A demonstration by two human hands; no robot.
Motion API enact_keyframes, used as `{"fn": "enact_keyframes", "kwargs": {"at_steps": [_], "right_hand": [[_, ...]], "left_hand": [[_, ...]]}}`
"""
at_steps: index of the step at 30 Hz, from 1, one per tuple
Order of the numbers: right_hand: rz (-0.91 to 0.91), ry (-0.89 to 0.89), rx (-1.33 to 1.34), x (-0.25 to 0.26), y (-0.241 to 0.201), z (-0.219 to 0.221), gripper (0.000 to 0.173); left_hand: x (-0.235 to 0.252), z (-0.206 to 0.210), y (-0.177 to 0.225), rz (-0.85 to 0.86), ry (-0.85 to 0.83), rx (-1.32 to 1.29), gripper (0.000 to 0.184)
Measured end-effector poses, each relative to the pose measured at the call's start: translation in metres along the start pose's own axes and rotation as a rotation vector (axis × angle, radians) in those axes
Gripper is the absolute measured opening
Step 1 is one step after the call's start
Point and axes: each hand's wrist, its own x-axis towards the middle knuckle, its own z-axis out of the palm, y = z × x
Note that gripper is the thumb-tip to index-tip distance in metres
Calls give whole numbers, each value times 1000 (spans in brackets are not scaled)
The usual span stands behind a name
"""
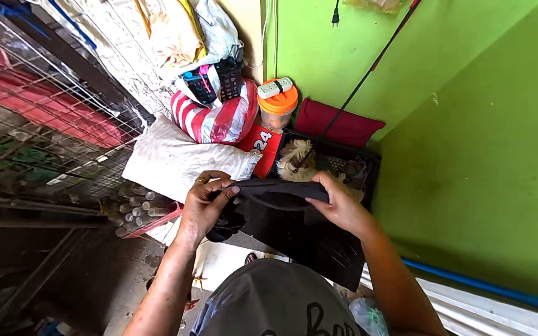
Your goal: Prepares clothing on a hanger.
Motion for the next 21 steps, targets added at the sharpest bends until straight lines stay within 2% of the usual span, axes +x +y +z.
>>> {"fn": "enact_keyframes", "kwargs": {"at_steps": [2,4,7,9,10,12,15,18,19,21], "right_hand": [[-129,69,-25,4,2,-5,28],[-181,81,26,5,-1,-14,29],[-266,60,161,7,-3,-22,38],[-289,89,202,7,-2,-23,26],[-265,104,156,7,-1,-21,22],[-157,101,-75,7,-2,-12,25],[-123,169,-300,8,2,2,12],[-208,221,-42,6,7,-5,11],[-216,185,115,4,7,-6,11],[-198,79,374,2,5,5,10]], "left_hand": [[2,-9,0,11,-1,2,16],[1,-11,0,21,-35,-57,16],[-3,-7,6,-56,-75,-213,13],[-6,-7,10,-76,-76,-280,17],[-7,-8,10,-63,-76,-292,20],[-8,-9,7,-41,-56,-281,21],[-13,-10,3,-66,-29,-238,20],[-26,-13,-1,-95,-57,-218,28],[-33,-15,-2,-110,-123,-167,35],[-45,-18,-4,-168,-390,-44,62]]}}
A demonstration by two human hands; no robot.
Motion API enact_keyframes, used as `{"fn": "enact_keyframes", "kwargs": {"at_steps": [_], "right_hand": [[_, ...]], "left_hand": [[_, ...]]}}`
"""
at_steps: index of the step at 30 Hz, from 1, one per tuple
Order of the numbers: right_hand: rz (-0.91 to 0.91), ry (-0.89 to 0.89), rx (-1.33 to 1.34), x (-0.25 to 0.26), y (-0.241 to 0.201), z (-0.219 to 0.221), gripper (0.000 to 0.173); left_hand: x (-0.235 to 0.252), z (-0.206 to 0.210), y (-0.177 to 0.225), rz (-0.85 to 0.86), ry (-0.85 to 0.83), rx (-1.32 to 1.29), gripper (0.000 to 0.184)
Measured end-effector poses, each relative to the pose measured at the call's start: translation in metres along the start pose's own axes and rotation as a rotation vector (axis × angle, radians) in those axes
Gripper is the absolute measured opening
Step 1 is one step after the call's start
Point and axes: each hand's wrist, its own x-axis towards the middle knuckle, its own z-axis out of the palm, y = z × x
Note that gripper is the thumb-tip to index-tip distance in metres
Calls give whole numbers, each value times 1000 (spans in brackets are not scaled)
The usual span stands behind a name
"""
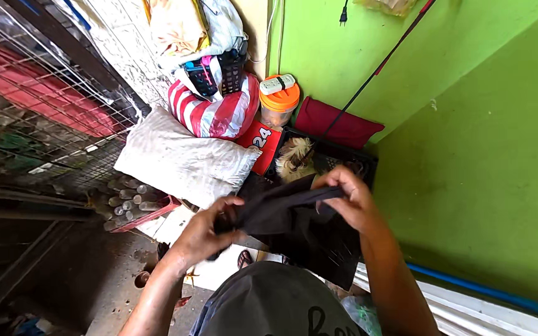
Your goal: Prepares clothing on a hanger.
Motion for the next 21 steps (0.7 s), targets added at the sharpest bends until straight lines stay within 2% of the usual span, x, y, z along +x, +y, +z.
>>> {"fn": "enact_keyframes", "kwargs": {"at_steps": [2,3,4,6,8,10,12,14,16,19,21], "right_hand": [[6,-128,53,-4,0,25,11],[-20,-203,32,-4,-2,40,12],[-50,-274,8,-4,-5,53,9],[-115,-353,-18,-2,-9,69,4],[-187,-332,-49,0,-13,65,3],[-207,-301,-137,-1,-18,51,4],[-177,-287,-242,-8,-19,41,3],[-92,-297,-359,-16,-20,40,15],[74,-367,-476,-20,-18,44,26],[354,-536,-611,-19,2,44,29],[452,-575,-632,-22,18,41,30]], "left_hand": [[-2,10,-1,-129,-252,45,88],[0,18,-3,-163,-300,30,94],[3,25,-5,-166,-315,-5,92],[8,36,-12,-91,-301,-185,62],[13,42,-17,11,-263,-379,26],[14,39,-17,110,-182,-365,18],[10,35,-11,198,-83,-249,22],[2,34,-4,274,-16,-163,24],[-6,31,8,344,35,-126,23],[-17,16,28,420,207,-125,12],[-22,0,34,440,332,-133,5]]}}
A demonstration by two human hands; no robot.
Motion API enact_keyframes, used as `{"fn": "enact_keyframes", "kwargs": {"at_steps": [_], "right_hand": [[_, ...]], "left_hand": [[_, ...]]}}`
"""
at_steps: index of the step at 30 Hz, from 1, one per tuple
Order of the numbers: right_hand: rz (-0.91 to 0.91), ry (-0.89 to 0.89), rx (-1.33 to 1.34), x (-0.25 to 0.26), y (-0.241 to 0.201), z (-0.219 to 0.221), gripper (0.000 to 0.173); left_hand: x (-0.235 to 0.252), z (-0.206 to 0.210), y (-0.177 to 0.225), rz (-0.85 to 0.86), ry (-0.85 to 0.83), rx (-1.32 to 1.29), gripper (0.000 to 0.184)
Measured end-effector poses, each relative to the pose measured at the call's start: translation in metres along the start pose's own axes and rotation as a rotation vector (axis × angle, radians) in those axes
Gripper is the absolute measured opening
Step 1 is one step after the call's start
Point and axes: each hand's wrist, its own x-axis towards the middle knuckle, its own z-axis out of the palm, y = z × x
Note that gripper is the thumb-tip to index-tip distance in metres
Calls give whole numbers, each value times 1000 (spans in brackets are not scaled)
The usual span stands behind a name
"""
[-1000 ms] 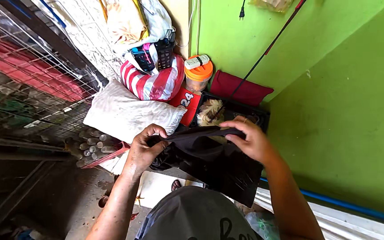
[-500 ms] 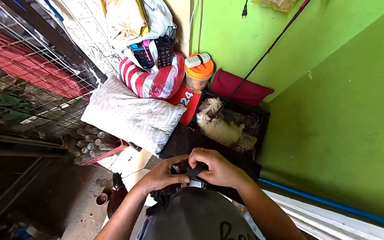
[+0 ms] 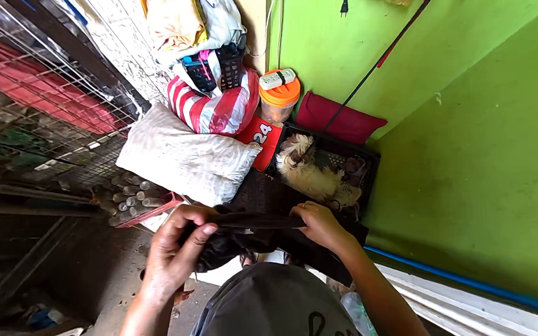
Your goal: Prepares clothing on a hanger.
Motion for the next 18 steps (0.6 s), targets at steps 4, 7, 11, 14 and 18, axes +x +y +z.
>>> {"fn": "enact_keyframes", "kwargs": {"at_steps": [4,7,11,14,18], "right_hand": [[-34,152,204,-17,16,-1,28],[-183,356,449,-33,33,-7,22],[-349,479,740,-37,47,-2,11],[-386,525,793,-34,45,6,17],[-330,640,621,-33,39,6,21]], "left_hand": [[-10,-26,-12,3,14,186,12],[-29,-42,-21,-87,-75,534,32],[-54,-43,-40,-279,-218,801,29],[-72,-49,-54,-385,-223,794,24],[-91,-64,-66,-460,-230,541,37]]}}
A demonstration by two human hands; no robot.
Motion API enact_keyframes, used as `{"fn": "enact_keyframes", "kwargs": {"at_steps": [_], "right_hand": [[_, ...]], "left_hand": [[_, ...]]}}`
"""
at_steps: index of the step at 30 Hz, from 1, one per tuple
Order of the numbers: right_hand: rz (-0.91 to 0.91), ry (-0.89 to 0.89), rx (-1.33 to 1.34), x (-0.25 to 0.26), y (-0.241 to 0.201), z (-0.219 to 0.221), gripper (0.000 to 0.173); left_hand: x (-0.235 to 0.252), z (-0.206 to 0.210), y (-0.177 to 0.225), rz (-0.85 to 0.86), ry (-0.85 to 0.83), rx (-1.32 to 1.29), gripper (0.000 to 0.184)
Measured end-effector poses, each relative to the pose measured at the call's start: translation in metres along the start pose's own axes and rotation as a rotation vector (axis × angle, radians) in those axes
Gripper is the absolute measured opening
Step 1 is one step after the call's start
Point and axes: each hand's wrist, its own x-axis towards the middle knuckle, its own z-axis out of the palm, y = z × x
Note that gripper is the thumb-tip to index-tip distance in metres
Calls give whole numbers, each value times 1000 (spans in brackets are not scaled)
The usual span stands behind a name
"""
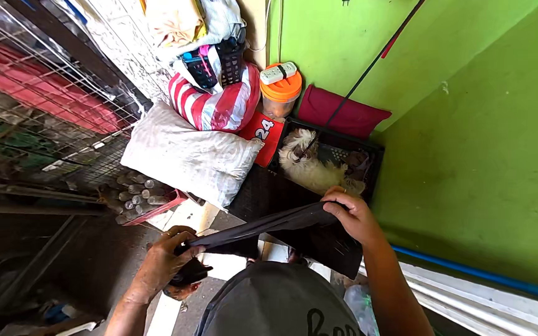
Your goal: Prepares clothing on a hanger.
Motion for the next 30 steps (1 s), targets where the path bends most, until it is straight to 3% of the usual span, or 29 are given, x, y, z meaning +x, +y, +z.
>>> {"fn": "enact_keyframes", "kwargs": {"at_steps": [4,9,10,12,14,15,17,18,19,22,25,27,30], "right_hand": [[116,89,-163,7,1,-6,14],[184,177,-211,17,-11,-16,12],[187,209,-228,21,-17,-12,13],[94,221,-239,33,-31,10,16],[-55,126,-171,45,-46,51,15],[-117,43,-95,48,-51,75,16],[-170,-155,106,46,-55,109,25],[-157,-198,177,43,-49,113,30],[-116,-175,204,40,-38,109,31],[169,-35,-21,16,38,57,28],[718,8,-323,-44,148,-2,28],[1076,-35,-410,-87,195,-27,33],[1258,-84,-444,-131,225,-32,34]], "left_hand": [[-2,-8,12,-94,-64,-254,30],[0,-24,41,159,-36,-467,19],[4,-26,51,222,-75,-568,26],[19,-16,71,275,-152,-730,58],[39,10,88,152,-172,-790,80],[47,24,96,77,-162,-768,74],[55,48,108,-9,-75,-662,22],[56,52,109,-40,-40,-638,9],[54,52,109,-85,-8,-634,14],[41,43,105,-260,120,-587,25],[23,41,96,-389,135,-192,36],[14,46,92,-451,83,-1,42],[8,51,97,-532,-16,132,43]]}}
